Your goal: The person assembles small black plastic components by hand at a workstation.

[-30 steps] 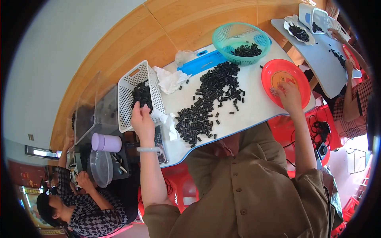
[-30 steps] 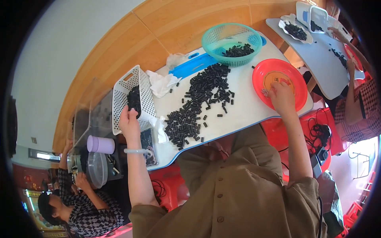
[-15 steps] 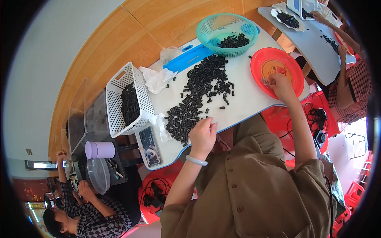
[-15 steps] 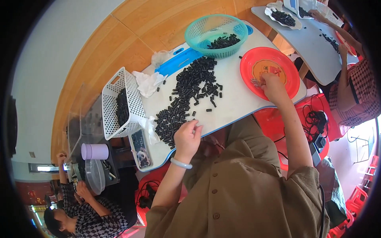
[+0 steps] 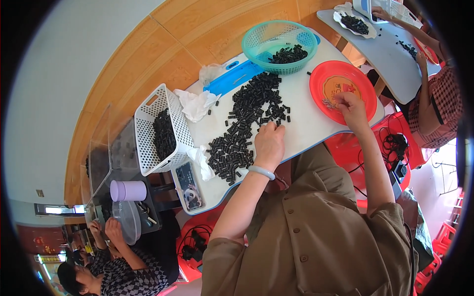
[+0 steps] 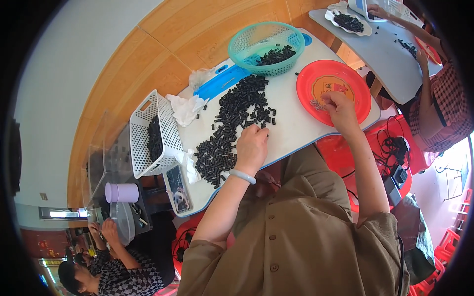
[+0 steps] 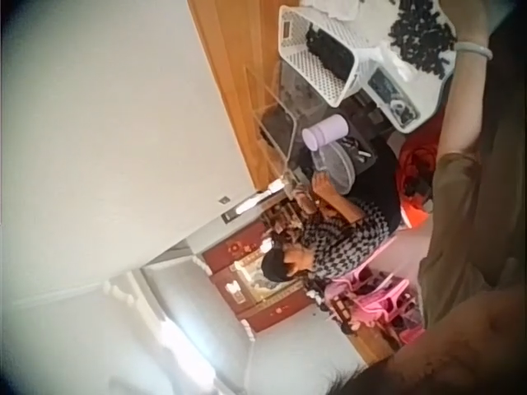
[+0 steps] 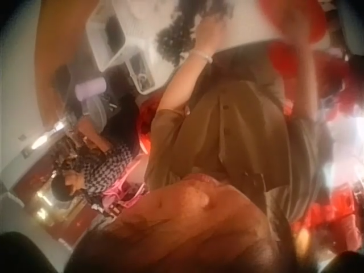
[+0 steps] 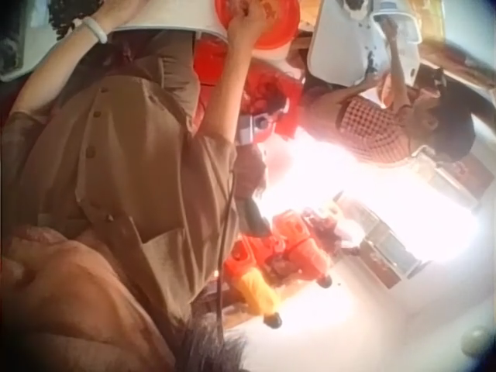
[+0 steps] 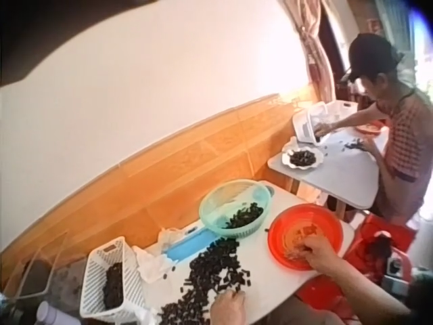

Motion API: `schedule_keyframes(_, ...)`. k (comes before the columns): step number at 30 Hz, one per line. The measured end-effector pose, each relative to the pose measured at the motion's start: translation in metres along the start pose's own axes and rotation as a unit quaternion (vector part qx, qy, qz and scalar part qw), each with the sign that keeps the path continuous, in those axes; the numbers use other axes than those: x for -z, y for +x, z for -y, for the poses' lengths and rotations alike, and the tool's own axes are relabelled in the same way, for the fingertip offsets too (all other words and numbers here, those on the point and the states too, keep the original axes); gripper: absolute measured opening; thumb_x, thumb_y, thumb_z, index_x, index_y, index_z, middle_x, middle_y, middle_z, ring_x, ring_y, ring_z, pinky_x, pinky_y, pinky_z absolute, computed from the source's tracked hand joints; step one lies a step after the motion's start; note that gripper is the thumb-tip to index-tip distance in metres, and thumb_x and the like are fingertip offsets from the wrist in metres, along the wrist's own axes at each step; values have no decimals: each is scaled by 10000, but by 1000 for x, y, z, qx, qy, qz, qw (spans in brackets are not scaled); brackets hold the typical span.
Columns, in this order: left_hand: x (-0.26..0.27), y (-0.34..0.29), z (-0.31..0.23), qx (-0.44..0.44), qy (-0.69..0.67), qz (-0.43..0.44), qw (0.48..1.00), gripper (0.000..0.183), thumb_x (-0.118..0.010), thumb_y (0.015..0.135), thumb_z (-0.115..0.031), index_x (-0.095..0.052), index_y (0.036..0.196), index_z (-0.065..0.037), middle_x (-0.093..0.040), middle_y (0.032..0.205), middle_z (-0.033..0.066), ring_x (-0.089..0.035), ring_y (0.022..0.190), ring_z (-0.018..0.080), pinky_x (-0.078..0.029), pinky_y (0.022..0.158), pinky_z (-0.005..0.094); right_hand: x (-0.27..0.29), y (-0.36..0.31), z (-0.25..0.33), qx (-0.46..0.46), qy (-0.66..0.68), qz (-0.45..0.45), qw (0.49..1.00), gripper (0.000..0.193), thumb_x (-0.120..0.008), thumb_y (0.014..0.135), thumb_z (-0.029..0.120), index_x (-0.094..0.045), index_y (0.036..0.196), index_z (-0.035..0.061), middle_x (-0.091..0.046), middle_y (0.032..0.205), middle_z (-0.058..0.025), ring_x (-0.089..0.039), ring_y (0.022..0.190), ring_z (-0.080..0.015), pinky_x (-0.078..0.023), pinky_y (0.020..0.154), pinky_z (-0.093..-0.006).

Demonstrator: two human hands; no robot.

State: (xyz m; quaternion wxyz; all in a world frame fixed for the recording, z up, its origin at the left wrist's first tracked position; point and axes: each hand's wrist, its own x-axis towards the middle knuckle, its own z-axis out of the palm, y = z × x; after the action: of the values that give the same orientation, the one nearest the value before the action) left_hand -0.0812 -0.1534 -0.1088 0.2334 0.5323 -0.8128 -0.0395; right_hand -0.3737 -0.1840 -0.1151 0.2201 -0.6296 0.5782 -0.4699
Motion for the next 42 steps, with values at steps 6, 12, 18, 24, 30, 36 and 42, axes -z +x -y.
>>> schedule_keyframes(6, -5, -9, 13, 2, -79, -23, 997, 106, -652, 747, -18, -669, 844, -57, -599, 819, 85, -606, 776, 290, -504, 677, 383, 2, -6, 24, -4, 92, -9, 996, 237, -614, 778, -103, -604, 998, -16, -555, 886, -43, -563, 803, -117, -476, 727, -231)
schedule_keyframes(12, 8, -13, 8, 41, -104, -12, 994, 80, -645, 760, -35, -623, 837, -46, -578, 866, 98, -606, 821, 300, -511, 680, 405, -6, -16, 58, 19, 149, 4, 989, 253, -620, 764, -105, -613, 996, -3, -566, 886, -35, -558, 806, -96, -466, 714, -226)
schedule_keyframes(18, 24, -18, 19, 101, -215, -71, 969, 105, -654, 776, 11, -601, 854, -35, -627, 828, 88, -618, 665, 245, -510, 591, 345, -23, -29, 86, 32, 175, 46, 983, 260, -604, 774, -107, -616, 1007, 7, -576, 884, -28, -564, 792, -98, -465, 697, -225)
schedule_keyframes(24, 57, -25, 34, 294, -621, -53, 725, 66, -617, 829, 24, -572, 857, -16, -619, 772, 47, -575, 594, 91, -524, 550, 273, -38, -47, 108, -202, 553, 150, 794, 226, -601, 799, -75, -607, 1017, -14, -595, 862, -53, -581, 732, -142, -469, 657, -252)
schedule_keyframes(30, 64, -35, 24, 305, -786, 5, 538, 181, -504, 892, -26, -583, 1051, 11, -589, 798, 41, -574, 679, 104, -567, 639, 338, -64, -58, 108, -272, 592, 183, 736, 185, -591, 822, -37, -606, 1004, -9, -605, 869, -51, -589, 720, -146, -473, 642, -259)
schedule_keyframes(36, 38, -38, 29, 316, -743, 19, 589, 152, -501, 921, -56, -605, 1007, 14, -528, 727, -5, -489, 584, 69, -487, 577, 270, -72, -67, 107, -306, 590, 192, 722, 190, -578, 828, -65, -601, 1010, -18, -608, 851, -67, -595, 723, -163, -480, 657, -276)
schedule_keyframes(42, 24, -36, 31, 316, -540, -14, 780, 176, -484, 942, -95, -616, 990, 11, -569, 700, 13, -508, 557, 94, -483, 551, 277, -72, -71, 102, -329, 585, 197, 715, 189, -585, 821, -63, -600, 1004, -18, -614, 853, -68, -593, 719, -163, -486, 654, -281)
